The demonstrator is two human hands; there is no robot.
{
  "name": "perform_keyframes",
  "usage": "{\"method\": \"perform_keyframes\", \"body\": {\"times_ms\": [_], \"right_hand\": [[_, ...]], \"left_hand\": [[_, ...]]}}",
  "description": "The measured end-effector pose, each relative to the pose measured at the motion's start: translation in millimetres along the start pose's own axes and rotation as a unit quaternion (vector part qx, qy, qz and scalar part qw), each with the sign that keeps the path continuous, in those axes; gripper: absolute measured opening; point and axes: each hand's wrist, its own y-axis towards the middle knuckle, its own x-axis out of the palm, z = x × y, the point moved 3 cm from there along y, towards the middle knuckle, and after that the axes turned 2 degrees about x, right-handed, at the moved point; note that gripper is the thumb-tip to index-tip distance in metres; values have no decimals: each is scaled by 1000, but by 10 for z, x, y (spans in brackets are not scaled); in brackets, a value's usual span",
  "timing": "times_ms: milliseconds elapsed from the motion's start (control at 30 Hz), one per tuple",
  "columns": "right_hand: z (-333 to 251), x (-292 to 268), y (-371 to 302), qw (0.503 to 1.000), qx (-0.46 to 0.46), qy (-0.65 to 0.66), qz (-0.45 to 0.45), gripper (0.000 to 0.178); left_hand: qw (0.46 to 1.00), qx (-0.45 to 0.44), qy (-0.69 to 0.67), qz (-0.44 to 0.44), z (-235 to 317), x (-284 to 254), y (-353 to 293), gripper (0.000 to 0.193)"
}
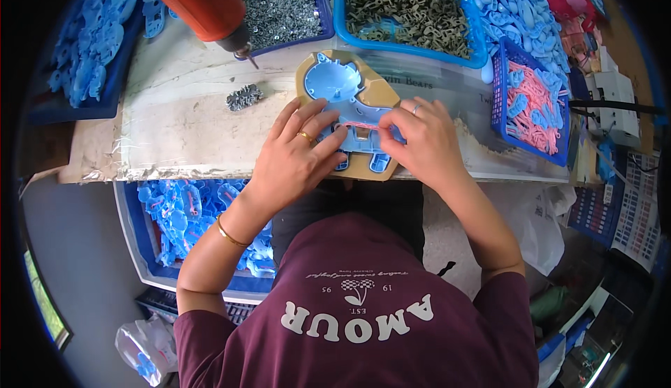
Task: Assembling and packaging blue plastic hippopotamus toys at a factory workbench.
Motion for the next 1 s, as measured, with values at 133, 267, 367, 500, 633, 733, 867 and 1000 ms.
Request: {"method": "perform_keyframes", "body": {"times_ms": [133, 267, 367, 500, 633, 733, 867, 1000], "right_hand": [[36, 11, 19, 999, 10, 10, -39, 11], [38, -28, 101, 994, 4, 9, -105, 10], [-95, -87, 428, 991, 12, 110, -76, 16], [-560, -243, 1397, 954, -71, 244, 159, 44], [-643, 169, 2905, 927, -60, 251, 272, 66], [-828, 16, 3287, 887, -22, 441, 132, 57], [-753, 294, 3124, 904, -61, 290, 308, 48], [-880, -159, 2335, 945, 63, 316, 51, 58]], "left_hand": [[1000, -1, 2, 4, -11, -9, 8, 40], [1000, -4, 10, 14, 17, -52, 5, 40], [999, 2, -13, 40, -5, -61, 22, 33], [993, -10, -55, 106, -39, -207, 89, 30], [986, -15, -56, 154, -208, -310, 246, 22], [983, -36, -27, 177, -453, -335, 241, 17], [968, -109, 89, 208, -913, -420, 253, 4], [975, -99, 132, 147, -1385, -442, 578, 6]]}}
